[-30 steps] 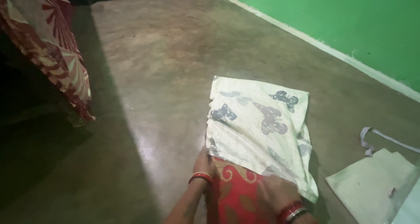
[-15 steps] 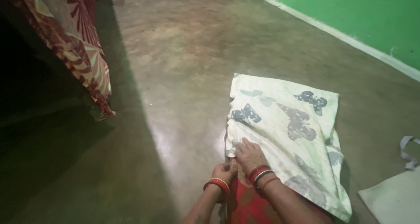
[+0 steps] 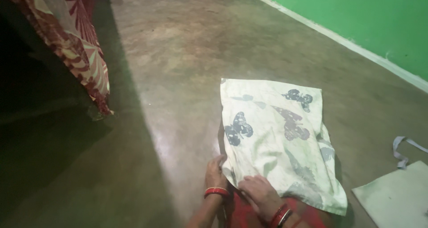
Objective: The person smooths and tucks the patterned bedsheet over the mattress edges, then works a pillow into a butterfly-print pillowcase on the floor, adjusts the cover, and places the covered pillow on the bed, pressing it flat.
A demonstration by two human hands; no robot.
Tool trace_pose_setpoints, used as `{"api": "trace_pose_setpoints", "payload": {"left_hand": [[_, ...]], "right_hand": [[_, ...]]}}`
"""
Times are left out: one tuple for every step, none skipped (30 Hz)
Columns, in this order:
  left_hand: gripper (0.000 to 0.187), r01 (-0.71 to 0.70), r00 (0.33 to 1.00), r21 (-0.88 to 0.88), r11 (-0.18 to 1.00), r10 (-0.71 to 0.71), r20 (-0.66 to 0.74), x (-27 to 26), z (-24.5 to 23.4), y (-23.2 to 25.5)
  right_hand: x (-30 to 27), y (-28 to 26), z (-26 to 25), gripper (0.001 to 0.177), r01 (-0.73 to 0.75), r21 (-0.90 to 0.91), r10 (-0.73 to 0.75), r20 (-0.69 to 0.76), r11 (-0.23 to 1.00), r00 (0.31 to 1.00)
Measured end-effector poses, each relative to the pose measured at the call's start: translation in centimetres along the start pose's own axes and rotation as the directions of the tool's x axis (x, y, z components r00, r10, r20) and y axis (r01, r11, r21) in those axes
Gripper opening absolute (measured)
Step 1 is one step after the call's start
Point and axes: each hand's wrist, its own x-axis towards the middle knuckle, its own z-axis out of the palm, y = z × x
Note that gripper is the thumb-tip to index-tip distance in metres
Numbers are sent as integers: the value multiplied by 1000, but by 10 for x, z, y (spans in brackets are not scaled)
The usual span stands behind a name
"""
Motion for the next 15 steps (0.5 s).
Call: {"api": "trace_pose_setpoints", "payload": {"left_hand": [[39, -141, 989, 41, 989, 142, -41, -2, -9, -1], [35, -139, 990, 52, 989, 141, -26, -1, -16, -2], [31, -134, 991, 63, 989, 135, -10, -2, -25, -4], [28, -129, 992, 75, 989, 129, 6, -5, -34, -7], [27, -79, 995, 127, 989, 70, 71, -8, -38, -8], [27, -32, 991, 182, 983, 8, 132, -11, -41, -8], [27, 12, 980, 238, 971, -59, 191, -16, -44, -9], [29, 43, 971, 317, 947, -115, 211, -20, -47, -9], [30, 64, 959, 395, 917, -166, 229, -24, -47, -9], [32, 81, 946, 470, 879, -217, 243, -28, -46, -7], [33, 25, 966, 408, 913, -127, 227, -34, -46, -4], [34, -35, 978, 344, 938, -38, 205, -42, -47, -1], [36, -97, 984, 281, 955, 49, 172, -50, -48, 2], [38, -107, 977, 273, 956, 50, 209, -60, -49, 5], [41, -115, 969, 267, 957, 49, 242, -71, -52, 7]], "right_hand": [[-5, 3, -1, 36, 51, -60, -48, 47, 997, 998], [-11, 6, -4, 45, 62, -106, -55, 63, 992, 996], [-20, 9, -7, 55, 72, -150, -60, 83, 986, 995], [-28, 13, -9, 65, 83, -194, -64, 103, 978, 993], [-36, 21, -14, 68, 60, -228, -44, 77, 972, 996], [-44, 30, -18, 70, 37, -261, -25, 50, 965, 998], [-52, 38, -22, 72, 13, -294, -5, 25, 956, 1000], [-59, 48, -26, 70, -35, -351, 40, 6, 936, 999], [-65, 60, -30, 67, -87, -409, 85, -21, 909, 996], [-73, 71, -34, 65, -138, -463, 129, -51, 876, 990], [-83, 80, -38, 59, -158, -473, 131, -89, 867, 987], [-94, 87, -43, 53, -178, -482, 133, -127, 858, 983], [-105, 95, -46, 48, -195, -491, 131, -163, 849, 978], [-115, 101, -49, 42, -230, -506, 159, -179, 831, 971], [-125, 106, -50, 36, -261, -520, 185, -194, 813, 963]]}}
